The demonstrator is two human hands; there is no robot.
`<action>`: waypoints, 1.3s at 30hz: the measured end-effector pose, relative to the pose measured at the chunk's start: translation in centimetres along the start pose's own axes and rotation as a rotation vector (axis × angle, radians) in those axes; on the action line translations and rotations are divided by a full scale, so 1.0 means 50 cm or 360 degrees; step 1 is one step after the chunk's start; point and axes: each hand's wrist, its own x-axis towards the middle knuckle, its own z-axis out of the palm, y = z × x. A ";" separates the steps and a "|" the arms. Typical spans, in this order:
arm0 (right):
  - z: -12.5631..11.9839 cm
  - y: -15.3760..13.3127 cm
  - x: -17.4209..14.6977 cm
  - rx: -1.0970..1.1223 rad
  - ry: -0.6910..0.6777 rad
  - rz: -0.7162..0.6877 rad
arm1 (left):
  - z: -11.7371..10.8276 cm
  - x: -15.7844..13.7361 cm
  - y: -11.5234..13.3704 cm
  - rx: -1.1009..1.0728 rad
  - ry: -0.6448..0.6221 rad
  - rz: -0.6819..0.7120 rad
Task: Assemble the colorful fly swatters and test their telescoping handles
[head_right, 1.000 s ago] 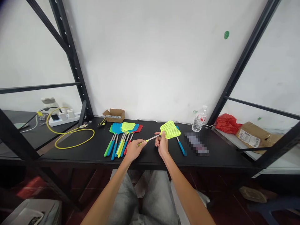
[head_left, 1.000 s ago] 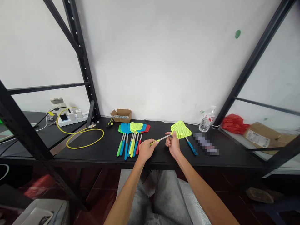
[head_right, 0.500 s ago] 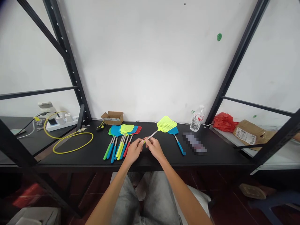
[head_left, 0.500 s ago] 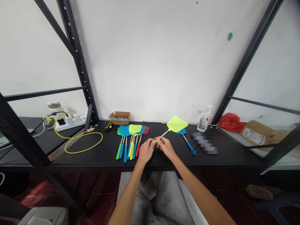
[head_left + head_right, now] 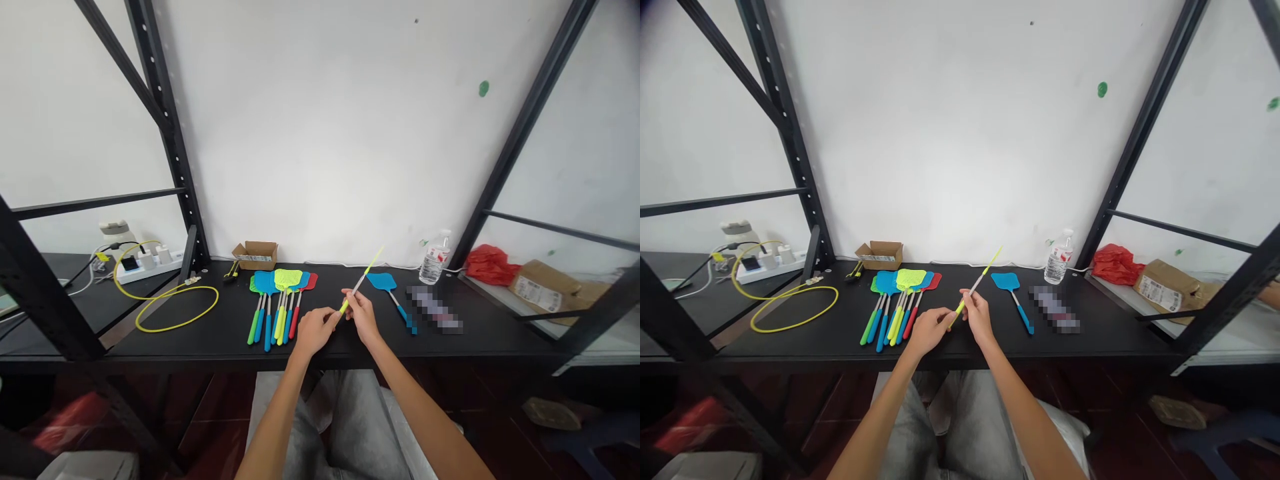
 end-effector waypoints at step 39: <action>-0.175 -0.090 0.023 -0.2705 -0.0062 0.0237 | -0.003 -0.008 -0.009 -0.0093 0.0061 -0.0042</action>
